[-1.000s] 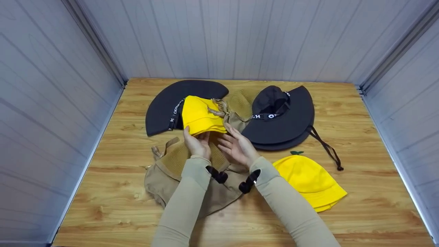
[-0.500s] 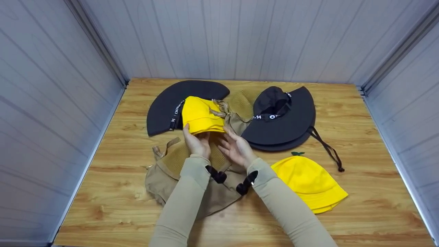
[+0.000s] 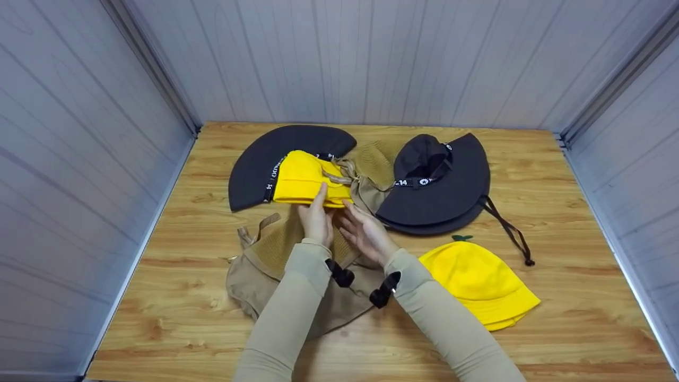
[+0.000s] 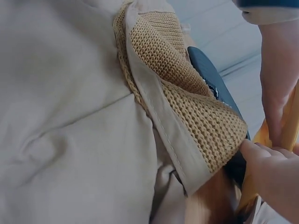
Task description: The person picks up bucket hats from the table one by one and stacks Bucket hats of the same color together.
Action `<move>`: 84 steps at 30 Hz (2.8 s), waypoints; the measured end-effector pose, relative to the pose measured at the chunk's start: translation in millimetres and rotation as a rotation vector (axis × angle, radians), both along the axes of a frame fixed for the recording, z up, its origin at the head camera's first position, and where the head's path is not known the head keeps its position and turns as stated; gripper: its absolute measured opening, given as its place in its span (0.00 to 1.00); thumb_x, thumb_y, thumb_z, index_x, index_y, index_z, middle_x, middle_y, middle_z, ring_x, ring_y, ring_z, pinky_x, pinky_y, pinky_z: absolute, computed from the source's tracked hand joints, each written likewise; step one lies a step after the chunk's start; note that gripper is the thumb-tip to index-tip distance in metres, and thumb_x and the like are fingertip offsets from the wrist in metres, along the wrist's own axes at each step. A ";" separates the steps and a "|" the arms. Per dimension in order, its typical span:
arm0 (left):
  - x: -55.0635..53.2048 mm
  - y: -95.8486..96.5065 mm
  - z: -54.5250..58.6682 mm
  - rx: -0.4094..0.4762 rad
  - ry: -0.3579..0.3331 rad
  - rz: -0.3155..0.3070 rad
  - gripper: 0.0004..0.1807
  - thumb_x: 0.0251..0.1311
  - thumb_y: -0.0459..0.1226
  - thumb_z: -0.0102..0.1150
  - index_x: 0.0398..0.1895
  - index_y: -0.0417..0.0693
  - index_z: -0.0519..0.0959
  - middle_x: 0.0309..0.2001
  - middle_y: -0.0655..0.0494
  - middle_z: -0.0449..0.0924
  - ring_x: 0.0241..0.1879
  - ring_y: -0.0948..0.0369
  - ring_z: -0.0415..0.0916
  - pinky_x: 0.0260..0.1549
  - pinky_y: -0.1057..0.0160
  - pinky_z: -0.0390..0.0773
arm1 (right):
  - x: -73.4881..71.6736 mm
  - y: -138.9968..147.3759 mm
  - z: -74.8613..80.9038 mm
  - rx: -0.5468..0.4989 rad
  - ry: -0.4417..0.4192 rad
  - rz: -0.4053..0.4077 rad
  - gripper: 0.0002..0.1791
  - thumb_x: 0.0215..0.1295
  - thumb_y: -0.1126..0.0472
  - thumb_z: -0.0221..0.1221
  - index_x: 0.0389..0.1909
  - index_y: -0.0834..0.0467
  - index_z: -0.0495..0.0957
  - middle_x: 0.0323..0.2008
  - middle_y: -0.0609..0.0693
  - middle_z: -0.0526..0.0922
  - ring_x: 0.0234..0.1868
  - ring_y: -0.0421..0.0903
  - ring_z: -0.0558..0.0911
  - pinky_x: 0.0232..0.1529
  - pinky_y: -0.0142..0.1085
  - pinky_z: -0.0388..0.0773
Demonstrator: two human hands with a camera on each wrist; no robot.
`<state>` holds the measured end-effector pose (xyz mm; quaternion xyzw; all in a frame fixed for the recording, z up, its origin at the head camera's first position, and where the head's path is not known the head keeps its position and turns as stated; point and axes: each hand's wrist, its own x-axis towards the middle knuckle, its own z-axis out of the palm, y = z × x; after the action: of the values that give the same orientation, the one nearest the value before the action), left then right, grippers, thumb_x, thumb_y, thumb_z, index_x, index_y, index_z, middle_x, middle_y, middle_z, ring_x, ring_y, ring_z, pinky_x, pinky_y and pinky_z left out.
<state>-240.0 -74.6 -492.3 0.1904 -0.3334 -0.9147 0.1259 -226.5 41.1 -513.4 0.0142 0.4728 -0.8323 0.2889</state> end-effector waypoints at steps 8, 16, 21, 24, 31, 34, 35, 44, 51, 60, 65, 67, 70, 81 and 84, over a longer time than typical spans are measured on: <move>-0.2 2.0 3.0 0.019 -0.040 -0.011 0.24 0.74 0.28 0.42 0.71 0.41 0.56 0.69 0.42 0.65 0.69 0.49 0.66 0.67 0.49 0.69 | 4.9 2.6 8.7 0.012 -0.001 0.001 0.32 0.81 0.56 0.38 0.80 0.52 0.40 0.80 0.54 0.45 0.78 0.56 0.52 0.77 0.49 0.53; 6.6 -1.8 12.0 -0.004 -0.020 0.030 0.23 0.76 0.31 0.40 0.72 0.47 0.56 0.67 0.47 0.66 0.67 0.52 0.67 0.66 0.50 0.70 | 5.0 3.4 17.1 -0.083 -0.050 -0.072 0.37 0.80 0.57 0.40 0.80 0.50 0.30 0.80 0.58 0.39 0.77 0.58 0.55 0.76 0.50 0.56; 9.0 -3.7 18.3 -0.012 -0.049 0.121 0.20 0.75 0.32 0.43 0.67 0.41 0.62 0.59 0.47 0.72 0.58 0.54 0.73 0.54 0.57 0.76 | 3.9 7.5 14.0 -0.168 -0.092 -0.128 0.36 0.81 0.60 0.37 0.79 0.55 0.28 0.79 0.60 0.39 0.78 0.59 0.53 0.76 0.49 0.55; 10.7 -4.4 21.4 -0.004 -0.059 0.170 0.19 0.73 0.34 0.47 0.65 0.40 0.65 0.56 0.48 0.75 0.54 0.55 0.75 0.50 0.60 0.77 | 3.1 9.6 12.8 -0.221 -0.108 -0.166 0.35 0.80 0.62 0.35 0.79 0.57 0.28 0.79 0.63 0.41 0.78 0.61 0.52 0.77 0.50 0.53; 15.6 -3.4 28.7 0.015 -0.073 0.270 0.20 0.70 0.35 0.50 0.63 0.43 0.66 0.54 0.50 0.76 0.51 0.57 0.76 0.50 0.61 0.77 | -0.7 10.6 13.5 -0.249 -0.153 -0.192 0.34 0.81 0.57 0.37 0.78 0.58 0.31 0.78 0.65 0.46 0.78 0.59 0.52 0.78 0.46 0.51; 16.7 -0.8 32.6 0.041 -0.050 0.320 0.19 0.67 0.33 0.50 0.60 0.42 0.67 0.50 0.51 0.76 0.48 0.58 0.76 0.49 0.63 0.76 | -2.0 10.8 14.8 -0.234 -0.158 -0.203 0.31 0.81 0.57 0.39 0.77 0.60 0.42 0.75 0.64 0.56 0.75 0.57 0.60 0.77 0.44 0.55; 16.9 0.2 33.9 0.051 -0.039 0.330 0.19 0.66 0.32 0.50 0.60 0.42 0.67 0.50 0.52 0.76 0.48 0.58 0.75 0.49 0.63 0.76 | -2.6 11.0 15.4 -0.232 -0.161 -0.214 0.28 0.80 0.57 0.40 0.76 0.60 0.48 0.72 0.63 0.62 0.72 0.56 0.65 0.76 0.43 0.57; 20.8 9.4 39.7 0.094 -0.005 0.250 0.23 0.62 0.32 0.51 0.62 0.44 0.66 0.53 0.53 0.75 0.53 0.59 0.74 0.59 0.63 0.72 | -8.5 25.6 26.1 -0.320 -0.135 -0.309 0.14 0.80 0.52 0.43 0.55 0.55 0.70 0.43 0.47 0.85 0.42 0.42 0.84 0.53 0.35 0.80; 22.7 14.0 36.4 0.087 -0.029 0.185 0.18 0.60 0.32 0.51 0.54 0.44 0.68 0.47 0.53 0.76 0.46 0.59 0.75 0.51 0.64 0.75 | -10.7 44.3 34.7 -0.302 -0.090 -0.413 0.10 0.78 0.59 0.46 0.55 0.56 0.64 0.42 0.48 0.83 0.38 0.42 0.84 0.39 0.30 0.82; 24.5 19.1 33.9 0.039 0.008 0.125 0.23 0.58 0.30 0.51 0.59 0.44 0.65 0.51 0.52 0.74 0.49 0.59 0.74 0.55 0.64 0.73 | -1.5 58.0 42.0 -0.245 -0.002 -0.543 0.15 0.76 0.67 0.48 0.59 0.57 0.60 0.45 0.52 0.79 0.40 0.43 0.85 0.41 0.31 0.83; 25.4 19.7 33.0 0.019 0.008 0.105 0.21 0.61 0.31 0.52 0.58 0.43 0.66 0.49 0.53 0.76 0.47 0.60 0.75 0.54 0.65 0.74 | 5.5 63.5 45.3 -0.252 0.036 -0.570 0.22 0.75 0.69 0.47 0.66 0.56 0.57 0.52 0.52 0.74 0.46 0.43 0.84 0.46 0.33 0.83; 25.2 19.1 32.8 0.022 0.020 0.102 0.19 0.64 0.33 0.52 0.59 0.43 0.67 0.48 0.54 0.76 0.47 0.61 0.76 0.54 0.65 0.74 | 9.3 66.1 46.9 -0.249 0.053 -0.583 0.24 0.75 0.69 0.47 0.68 0.55 0.56 0.54 0.52 0.73 0.46 0.43 0.84 0.47 0.33 0.83; 24.7 17.9 31.9 0.039 0.044 0.084 0.19 0.69 0.36 0.51 0.61 0.46 0.67 0.49 0.55 0.77 0.47 0.62 0.77 0.55 0.64 0.75 | 15.7 70.0 48.9 -0.223 0.084 -0.611 0.24 0.75 0.70 0.47 0.67 0.54 0.56 0.53 0.52 0.72 0.45 0.43 0.83 0.45 0.32 0.83; 26.8 22.1 26.8 0.015 0.098 -0.005 0.23 0.73 0.36 0.49 0.69 0.49 0.64 0.55 0.54 0.77 0.52 0.61 0.77 0.59 0.62 0.75 | 37.0 87.9 50.7 -0.080 0.174 -0.650 0.24 0.73 0.72 0.49 0.64 0.52 0.57 0.54 0.53 0.71 0.48 0.43 0.81 0.47 0.32 0.82; 28.8 25.4 23.7 -0.008 0.096 -0.038 0.23 0.73 0.36 0.50 0.69 0.48 0.64 0.55 0.53 0.78 0.51 0.62 0.79 0.57 0.62 0.77 | 39.8 97.7 49.5 -0.058 0.169 -0.655 0.26 0.73 0.72 0.50 0.66 0.53 0.55 0.55 0.52 0.70 0.50 0.44 0.80 0.48 0.33 0.82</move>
<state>-211.2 -49.2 -468.6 0.1396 -0.3341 -0.9238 0.1248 -186.6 138.8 -463.9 0.0880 0.4416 -0.8923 -0.0337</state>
